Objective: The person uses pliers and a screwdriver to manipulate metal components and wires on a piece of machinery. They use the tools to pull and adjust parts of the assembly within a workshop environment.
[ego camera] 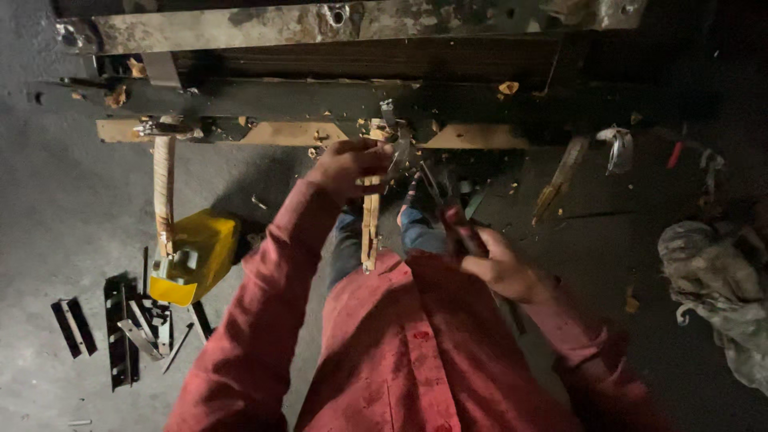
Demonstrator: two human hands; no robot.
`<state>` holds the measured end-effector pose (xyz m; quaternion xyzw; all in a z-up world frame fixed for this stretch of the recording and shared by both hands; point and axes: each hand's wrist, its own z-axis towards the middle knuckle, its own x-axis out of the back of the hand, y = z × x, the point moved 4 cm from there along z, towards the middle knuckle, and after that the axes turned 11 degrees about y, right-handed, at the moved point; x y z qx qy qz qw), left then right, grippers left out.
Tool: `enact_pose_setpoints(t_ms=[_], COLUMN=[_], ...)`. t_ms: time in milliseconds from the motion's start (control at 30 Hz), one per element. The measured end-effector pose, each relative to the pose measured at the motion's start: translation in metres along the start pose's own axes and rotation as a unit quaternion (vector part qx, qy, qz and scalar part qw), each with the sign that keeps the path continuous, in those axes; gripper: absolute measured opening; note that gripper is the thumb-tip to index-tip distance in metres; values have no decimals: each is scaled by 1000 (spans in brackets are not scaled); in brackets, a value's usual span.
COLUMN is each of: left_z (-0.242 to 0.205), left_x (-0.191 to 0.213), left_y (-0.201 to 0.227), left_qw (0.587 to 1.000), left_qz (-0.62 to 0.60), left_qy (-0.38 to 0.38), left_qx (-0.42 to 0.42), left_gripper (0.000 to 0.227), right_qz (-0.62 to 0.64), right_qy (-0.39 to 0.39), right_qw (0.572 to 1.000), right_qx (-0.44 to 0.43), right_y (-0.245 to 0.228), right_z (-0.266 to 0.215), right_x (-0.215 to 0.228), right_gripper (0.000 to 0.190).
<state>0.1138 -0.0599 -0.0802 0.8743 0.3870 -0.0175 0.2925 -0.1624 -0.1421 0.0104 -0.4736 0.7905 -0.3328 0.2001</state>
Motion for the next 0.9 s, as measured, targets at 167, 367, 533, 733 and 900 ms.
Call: enact_pose_setpoints(t_ms=[167,367,533,733,900], left_z=[7,20,20,33,55], left_x=[4,3,-2,-5,-2], left_y=[5,40,43,30,2], left_qw=[978,933,935,945,964], left_qz=[62,252,225,227,189], left_qy=[-164,-242,-262,-222,-181], left_qx=[111,90,79,77,47], left_gripper=[35,36,32,27,19], right_qz=[-8,108,-6,12,-37], right_qy=[5,31,47,47,63], right_qw=[1000,993,996,998,997], right_qx=[8,-32,-70,-31,3], right_y=[14,29,11,13,19], right_z=[-8,-21,-28,-20,-10], right_x=[1,-17,-22,-25,-11], right_gripper=[21,66,65,61,63])
